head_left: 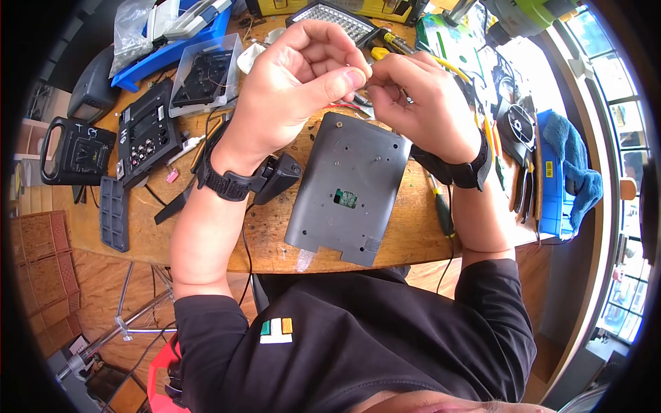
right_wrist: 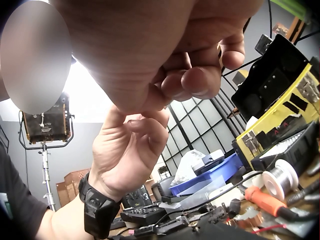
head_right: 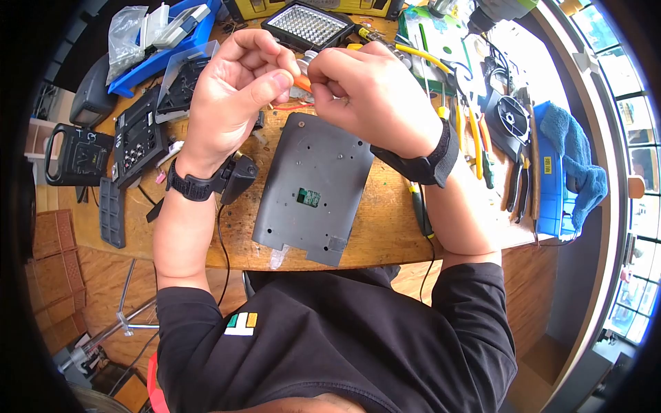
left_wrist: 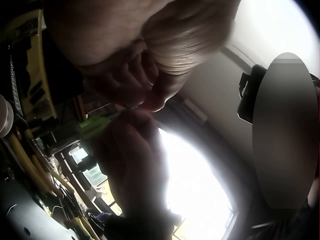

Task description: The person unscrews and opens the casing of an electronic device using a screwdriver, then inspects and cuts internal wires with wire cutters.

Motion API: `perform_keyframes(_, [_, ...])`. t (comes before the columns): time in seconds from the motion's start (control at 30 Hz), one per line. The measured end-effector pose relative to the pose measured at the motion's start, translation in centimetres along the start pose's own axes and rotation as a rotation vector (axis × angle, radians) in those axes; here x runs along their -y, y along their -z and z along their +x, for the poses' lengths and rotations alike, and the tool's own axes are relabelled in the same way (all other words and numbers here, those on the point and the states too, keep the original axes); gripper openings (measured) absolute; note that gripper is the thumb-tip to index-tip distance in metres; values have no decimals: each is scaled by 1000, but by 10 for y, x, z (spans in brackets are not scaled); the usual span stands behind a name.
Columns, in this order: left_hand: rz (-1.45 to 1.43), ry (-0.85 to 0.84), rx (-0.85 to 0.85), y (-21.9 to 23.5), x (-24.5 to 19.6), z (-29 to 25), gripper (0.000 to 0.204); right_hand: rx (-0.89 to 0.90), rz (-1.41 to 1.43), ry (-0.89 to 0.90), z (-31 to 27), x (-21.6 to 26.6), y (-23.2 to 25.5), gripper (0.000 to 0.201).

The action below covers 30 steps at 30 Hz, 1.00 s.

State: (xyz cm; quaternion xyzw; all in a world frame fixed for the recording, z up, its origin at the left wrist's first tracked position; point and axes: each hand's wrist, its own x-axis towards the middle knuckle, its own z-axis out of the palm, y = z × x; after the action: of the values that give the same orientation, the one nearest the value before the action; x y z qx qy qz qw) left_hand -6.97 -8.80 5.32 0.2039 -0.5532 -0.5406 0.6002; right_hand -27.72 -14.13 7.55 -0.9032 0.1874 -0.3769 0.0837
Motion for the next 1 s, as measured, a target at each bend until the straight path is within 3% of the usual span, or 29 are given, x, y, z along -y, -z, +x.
perform_keyframes(0.07, [25, 26, -59, -3, -2, 0, 30, -9, 4, -16, 1, -1, 2, 12])
perform_keyframes(0.6, [49, 81, -96, -4, -3, 1, 31, -142, 52, -88, 0, -3, 6, 15])
perform_keyframes(1.0, [94, 64, -95, -5, 0, 0, 32, -146, 6, -83, 0, -4, 1, 14])
